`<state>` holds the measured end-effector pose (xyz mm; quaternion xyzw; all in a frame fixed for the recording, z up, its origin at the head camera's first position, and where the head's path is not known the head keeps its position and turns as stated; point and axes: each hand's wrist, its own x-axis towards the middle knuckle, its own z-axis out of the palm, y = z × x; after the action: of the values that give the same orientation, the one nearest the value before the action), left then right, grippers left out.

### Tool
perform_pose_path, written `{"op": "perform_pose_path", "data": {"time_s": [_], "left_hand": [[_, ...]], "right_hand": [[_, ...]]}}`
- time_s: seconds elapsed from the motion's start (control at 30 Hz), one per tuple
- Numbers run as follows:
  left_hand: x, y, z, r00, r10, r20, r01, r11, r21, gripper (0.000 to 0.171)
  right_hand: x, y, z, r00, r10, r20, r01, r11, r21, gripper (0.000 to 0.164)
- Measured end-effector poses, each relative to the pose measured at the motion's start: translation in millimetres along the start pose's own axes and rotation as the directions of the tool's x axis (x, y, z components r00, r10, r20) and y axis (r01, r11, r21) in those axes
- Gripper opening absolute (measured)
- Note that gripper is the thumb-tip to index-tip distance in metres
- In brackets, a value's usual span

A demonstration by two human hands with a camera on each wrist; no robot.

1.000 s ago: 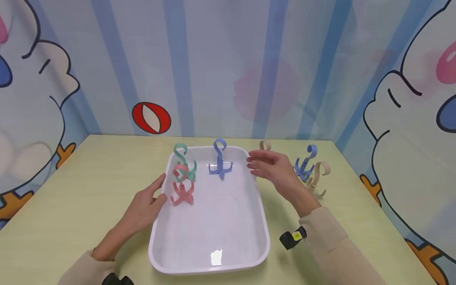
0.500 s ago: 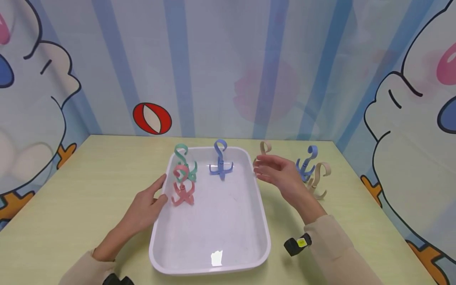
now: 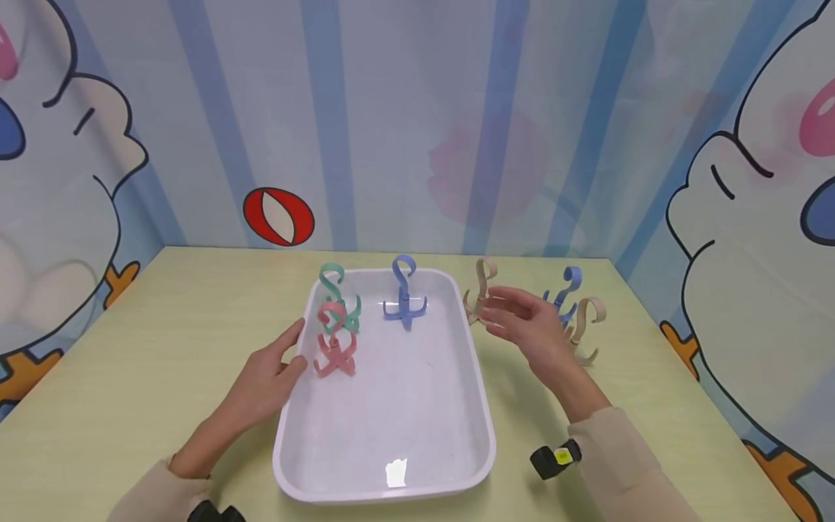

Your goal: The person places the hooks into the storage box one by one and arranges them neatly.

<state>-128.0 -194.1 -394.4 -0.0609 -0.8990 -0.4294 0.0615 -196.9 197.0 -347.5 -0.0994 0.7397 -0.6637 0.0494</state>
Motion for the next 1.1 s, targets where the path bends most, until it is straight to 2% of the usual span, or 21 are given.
{"op": "perform_pose_path", "data": {"time_s": [0.43,0.57,0.67,0.9,1.1], "left_hand": [[-1.6,-1.0,0.5,1.000,-0.016,0.005,0.016,1.000,-0.009,0.067],[-0.8,-0.6,1.0,1.000,-0.013,0.006,0.013,1.000,-0.003,0.067],[-0.2,-0.9,1.0,1.000,-0.008,0.006,0.008,1.000,-0.001,0.067],[0.0,0.0,-0.5,1.000,-0.003,0.008,0.003,1.000,-0.002,0.066],[-0.1,0.5,-1.1,1.000,-0.002,0.011,0.002,1.000,0.004,0.066]], "right_hand": [[-11,5,-15,0.999,-0.008,-0.049,0.008,1.000,0.014,0.043],[-12,8,-20,0.998,-0.007,-0.057,0.006,1.000,-0.007,0.046],[-14,10,-24,0.997,-0.006,-0.078,0.005,1.000,-0.016,0.047],[-20,17,-30,0.992,-0.031,-0.120,0.029,0.999,-0.023,0.037],[-24,22,-34,0.983,-0.032,-0.183,0.019,0.997,-0.068,0.041]]}}
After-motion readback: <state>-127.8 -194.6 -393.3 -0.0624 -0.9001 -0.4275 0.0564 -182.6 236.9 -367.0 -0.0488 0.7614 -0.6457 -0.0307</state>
